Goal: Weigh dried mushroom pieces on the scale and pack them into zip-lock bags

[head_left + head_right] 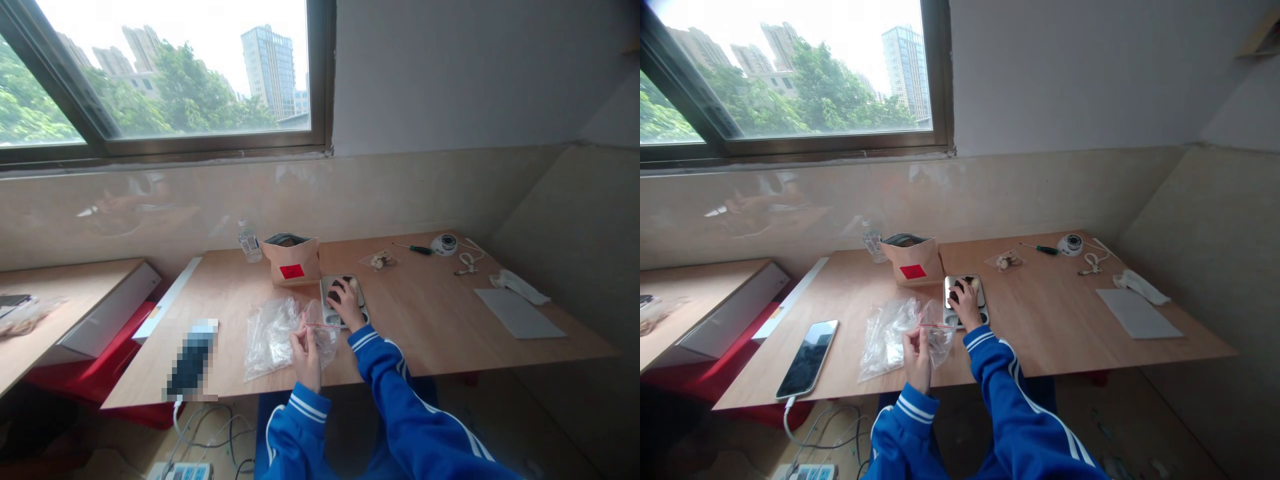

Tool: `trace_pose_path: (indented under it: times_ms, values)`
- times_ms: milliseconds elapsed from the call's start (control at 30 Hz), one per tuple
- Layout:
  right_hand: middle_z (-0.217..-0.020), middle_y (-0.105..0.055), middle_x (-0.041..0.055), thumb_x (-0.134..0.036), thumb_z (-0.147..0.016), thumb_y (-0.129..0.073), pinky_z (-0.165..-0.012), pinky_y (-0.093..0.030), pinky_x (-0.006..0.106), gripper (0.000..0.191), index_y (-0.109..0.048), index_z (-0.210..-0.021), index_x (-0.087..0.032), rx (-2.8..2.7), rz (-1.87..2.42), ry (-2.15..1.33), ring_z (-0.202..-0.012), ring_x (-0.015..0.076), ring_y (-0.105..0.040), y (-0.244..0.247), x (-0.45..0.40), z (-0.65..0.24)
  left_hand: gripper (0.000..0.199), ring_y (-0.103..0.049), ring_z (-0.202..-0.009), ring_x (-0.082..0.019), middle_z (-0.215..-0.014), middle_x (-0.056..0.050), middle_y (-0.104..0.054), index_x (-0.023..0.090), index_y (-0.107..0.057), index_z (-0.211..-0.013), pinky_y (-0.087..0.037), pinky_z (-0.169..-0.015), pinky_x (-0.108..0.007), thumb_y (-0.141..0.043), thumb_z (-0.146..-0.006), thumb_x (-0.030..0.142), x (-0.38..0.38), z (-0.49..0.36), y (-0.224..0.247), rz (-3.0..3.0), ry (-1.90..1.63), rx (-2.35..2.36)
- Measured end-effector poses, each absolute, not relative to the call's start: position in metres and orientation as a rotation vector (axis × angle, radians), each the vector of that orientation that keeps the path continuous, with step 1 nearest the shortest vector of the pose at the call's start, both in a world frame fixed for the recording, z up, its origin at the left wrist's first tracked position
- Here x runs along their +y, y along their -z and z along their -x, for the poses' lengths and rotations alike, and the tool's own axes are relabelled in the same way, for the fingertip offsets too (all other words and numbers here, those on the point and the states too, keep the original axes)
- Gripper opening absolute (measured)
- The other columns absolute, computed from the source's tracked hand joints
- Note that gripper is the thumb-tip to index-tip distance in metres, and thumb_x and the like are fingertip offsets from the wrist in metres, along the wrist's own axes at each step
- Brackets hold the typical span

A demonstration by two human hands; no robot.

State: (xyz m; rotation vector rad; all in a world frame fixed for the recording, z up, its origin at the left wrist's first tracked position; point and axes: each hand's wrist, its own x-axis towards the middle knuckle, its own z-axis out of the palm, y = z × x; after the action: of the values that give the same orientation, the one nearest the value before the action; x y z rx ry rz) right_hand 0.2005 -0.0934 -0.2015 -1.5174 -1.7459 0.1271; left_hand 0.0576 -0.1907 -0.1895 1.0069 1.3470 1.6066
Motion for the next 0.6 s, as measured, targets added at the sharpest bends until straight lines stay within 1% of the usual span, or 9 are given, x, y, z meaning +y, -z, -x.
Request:
trace_pose_path:
  times_ms: [133,267,333,467,533,600]
  values:
    - [-0.133,-0.049,0.0136,-0.019,-0.083,-0.057,-0.103,-0.040,0.046,0.017,-0.067,-0.096,-0.019,-1.637,1.391,-0.223,-0.125,0.0275,-0.045,0.194,-0.095,-0.204,0.034,-0.057,-0.114,-0.025,-0.108,-0.012,-0.066,0.021,-0.052,-0.079,-0.043,-0.098,-0.040,-0.061,-0.078,0.054,-0.190,-0.058,0.188,-1.008,-1.620,1.305]
    - [-0.132,-0.048,0.0135,-0.026,-0.083,-0.059,-0.095,-0.048,0.043,0.017,-0.068,-0.096,-0.020,-1.409,1.328,-0.267,-0.118,0.0260,-0.052,0.163,-0.115,-0.198,0.034,-0.057,-0.115,-0.026,-0.109,-0.011,-0.066,0.021,-0.053,-0.079,-0.043,-0.098,-0.040,-0.062,-0.077,0.053,-0.187,-0.057,0.189,-1.000,-1.613,1.310]
    - [-0.133,-0.048,0.0126,-0.029,-0.084,-0.060,-0.094,-0.048,0.041,0.018,-0.068,-0.097,-0.021,-1.389,1.296,-0.288,-0.116,0.0246,-0.054,0.143,-0.132,-0.193,0.033,-0.057,-0.114,-0.025,-0.109,-0.011,-0.065,0.020,-0.053,-0.078,-0.042,-0.099,-0.041,-0.063,-0.077,0.052,-0.184,-0.057,0.188,-1.004,-1.609,1.273]
    - [-0.125,-0.060,0.0058,-0.033,-0.088,-0.056,-0.102,-0.041,0.042,0.017,-0.070,-0.095,-0.026,-1.626,1.206,-0.377,-0.116,0.0222,-0.054,0.120,-0.156,-0.190,0.035,-0.061,-0.103,-0.023,-0.099,-0.008,-0.066,0.019,-0.053,-0.077,-0.045,-0.094,-0.040,-0.064,-0.076,0.052,-0.178,-0.056,0.185,-0.940,-1.586,1.172]
    - [-0.120,-0.063,0.0059,-0.032,-0.092,-0.048,-0.103,-0.039,0.042,0.024,-0.070,-0.096,-0.025,-1.599,1.233,-0.363,-0.116,0.0213,-0.054,0.125,-0.156,-0.196,0.036,-0.063,-0.095,-0.021,-0.092,-0.006,-0.066,0.019,-0.053,-0.078,-0.048,-0.089,-0.038,-0.066,-0.074,0.052,-0.176,-0.053,0.185,-0.887,-1.580,1.159]
    - [-0.120,-0.063,0.0086,-0.031,-0.094,-0.042,-0.103,-0.038,0.043,0.029,-0.069,-0.101,-0.023,-1.523,1.317,-0.296,-0.117,0.0217,-0.053,0.140,-0.146,-0.206,0.036,-0.064,-0.087,-0.019,-0.085,-0.004,-0.065,0.018,-0.054,-0.078,-0.049,-0.084,-0.035,-0.069,-0.072,0.051,-0.175,-0.049,0.186,-0.855,-1.606,1.163]
